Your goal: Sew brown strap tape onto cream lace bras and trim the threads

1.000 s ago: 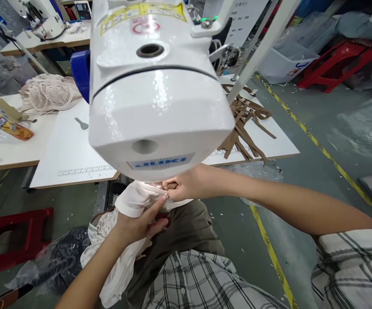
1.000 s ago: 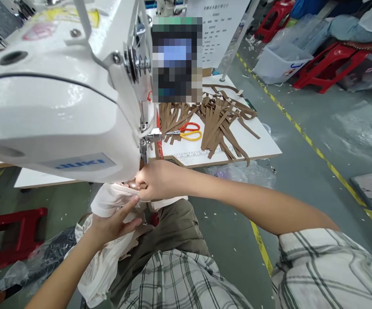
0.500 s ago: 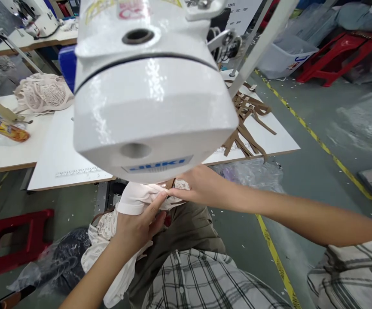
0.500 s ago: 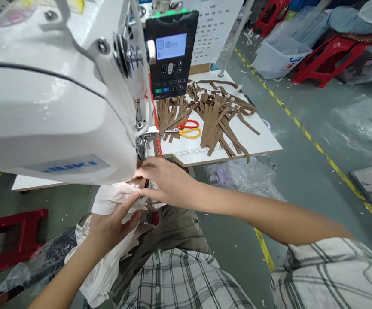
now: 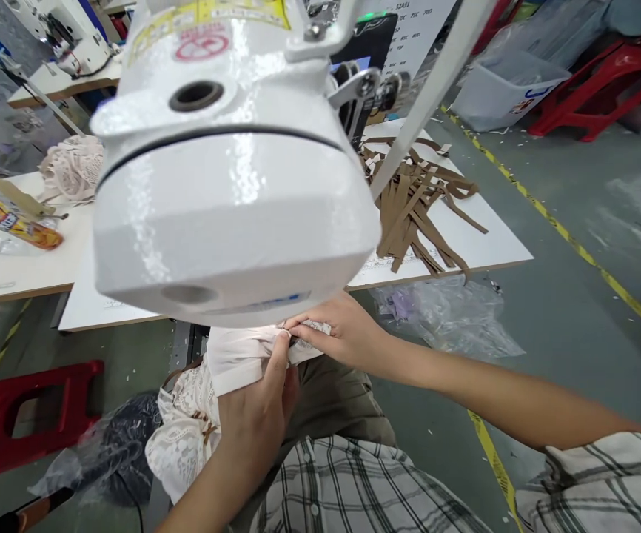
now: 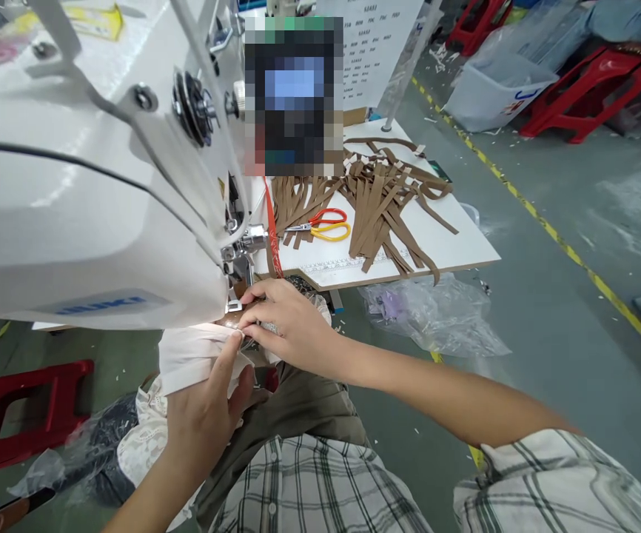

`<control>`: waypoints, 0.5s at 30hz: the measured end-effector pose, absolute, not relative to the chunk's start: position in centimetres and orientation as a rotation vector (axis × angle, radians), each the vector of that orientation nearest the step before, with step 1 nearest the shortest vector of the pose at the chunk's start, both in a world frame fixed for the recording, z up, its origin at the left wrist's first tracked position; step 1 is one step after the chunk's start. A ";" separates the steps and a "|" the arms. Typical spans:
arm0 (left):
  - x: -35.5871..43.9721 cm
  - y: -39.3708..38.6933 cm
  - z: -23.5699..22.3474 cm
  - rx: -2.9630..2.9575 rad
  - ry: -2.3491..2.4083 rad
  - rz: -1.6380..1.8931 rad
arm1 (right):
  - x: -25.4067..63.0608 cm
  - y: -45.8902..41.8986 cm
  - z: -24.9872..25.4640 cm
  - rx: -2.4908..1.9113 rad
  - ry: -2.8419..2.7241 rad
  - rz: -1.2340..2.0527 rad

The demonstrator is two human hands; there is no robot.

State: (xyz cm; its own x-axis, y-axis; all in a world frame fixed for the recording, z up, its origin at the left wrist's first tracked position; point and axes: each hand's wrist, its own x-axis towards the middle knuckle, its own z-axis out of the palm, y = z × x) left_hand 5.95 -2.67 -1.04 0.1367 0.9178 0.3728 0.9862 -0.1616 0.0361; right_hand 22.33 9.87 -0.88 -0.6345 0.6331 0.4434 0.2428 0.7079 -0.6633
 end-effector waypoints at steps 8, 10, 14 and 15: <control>4.3 -2.7 -0.7 -2.423 -1.857 -0.599 | 22.6 9.4 -1.6 -0.426 -2.244 0.219; 2.9 -2.3 -0.8 -2.564 -1.754 -0.612 | 22.5 9.4 -1.3 -0.455 -2.255 0.187; 1.5 -1.5 -0.7 -2.555 -1.613 -0.531 | 22.8 8.7 -1.4 -0.571 -2.245 0.359; 1.6 -1.4 -0.6 -2.517 -1.623 -0.507 | 22.8 8.5 -1.6 -0.617 -2.219 0.524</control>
State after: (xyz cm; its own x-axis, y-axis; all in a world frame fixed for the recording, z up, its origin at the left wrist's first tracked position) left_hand 1.65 -1.40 -0.59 0.3750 0.8657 0.3314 0.9004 -0.4253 0.0920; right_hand 22.81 8.50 -1.62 -0.5947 0.5761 0.5608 0.2642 0.7988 -0.5405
